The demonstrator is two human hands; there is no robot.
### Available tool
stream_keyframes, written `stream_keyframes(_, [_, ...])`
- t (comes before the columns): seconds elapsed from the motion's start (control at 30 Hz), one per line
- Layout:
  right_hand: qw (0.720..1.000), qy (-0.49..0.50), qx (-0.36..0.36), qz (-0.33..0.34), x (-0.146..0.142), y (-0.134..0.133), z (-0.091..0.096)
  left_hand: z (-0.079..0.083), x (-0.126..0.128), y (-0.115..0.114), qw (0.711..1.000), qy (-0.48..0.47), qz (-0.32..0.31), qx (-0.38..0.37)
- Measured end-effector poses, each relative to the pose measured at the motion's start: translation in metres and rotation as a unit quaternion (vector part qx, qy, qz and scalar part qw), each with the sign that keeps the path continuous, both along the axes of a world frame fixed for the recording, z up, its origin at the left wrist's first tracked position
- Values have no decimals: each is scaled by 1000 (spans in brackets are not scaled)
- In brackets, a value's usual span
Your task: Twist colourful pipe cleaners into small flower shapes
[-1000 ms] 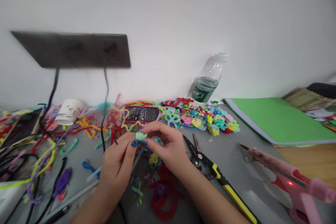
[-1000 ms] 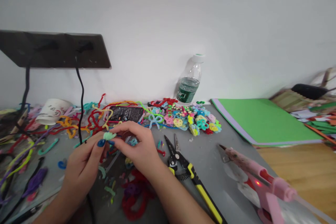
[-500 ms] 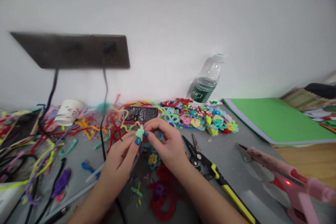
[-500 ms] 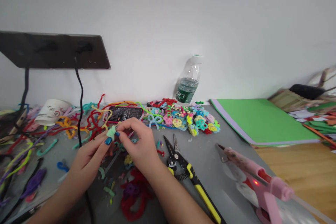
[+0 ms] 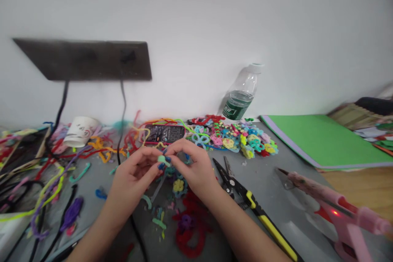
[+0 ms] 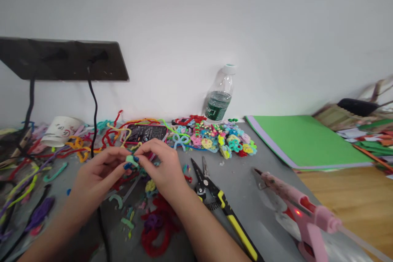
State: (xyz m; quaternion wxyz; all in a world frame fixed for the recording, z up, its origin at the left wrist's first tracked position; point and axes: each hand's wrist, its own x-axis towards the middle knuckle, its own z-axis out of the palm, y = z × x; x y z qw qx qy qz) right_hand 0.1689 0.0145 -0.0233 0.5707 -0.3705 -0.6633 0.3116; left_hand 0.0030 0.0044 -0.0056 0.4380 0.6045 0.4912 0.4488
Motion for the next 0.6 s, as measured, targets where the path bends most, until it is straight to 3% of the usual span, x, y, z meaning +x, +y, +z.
stream_keyframes(0.23, [996, 32, -19, 75, 1, -2, 2, 0, -3, 1, 1000, -5, 29, 8])
stream_keyframes(0.6, [991, 82, -49, 96, 0, 0, -4, 0, -4, 2, 998, 8, 32, 56])
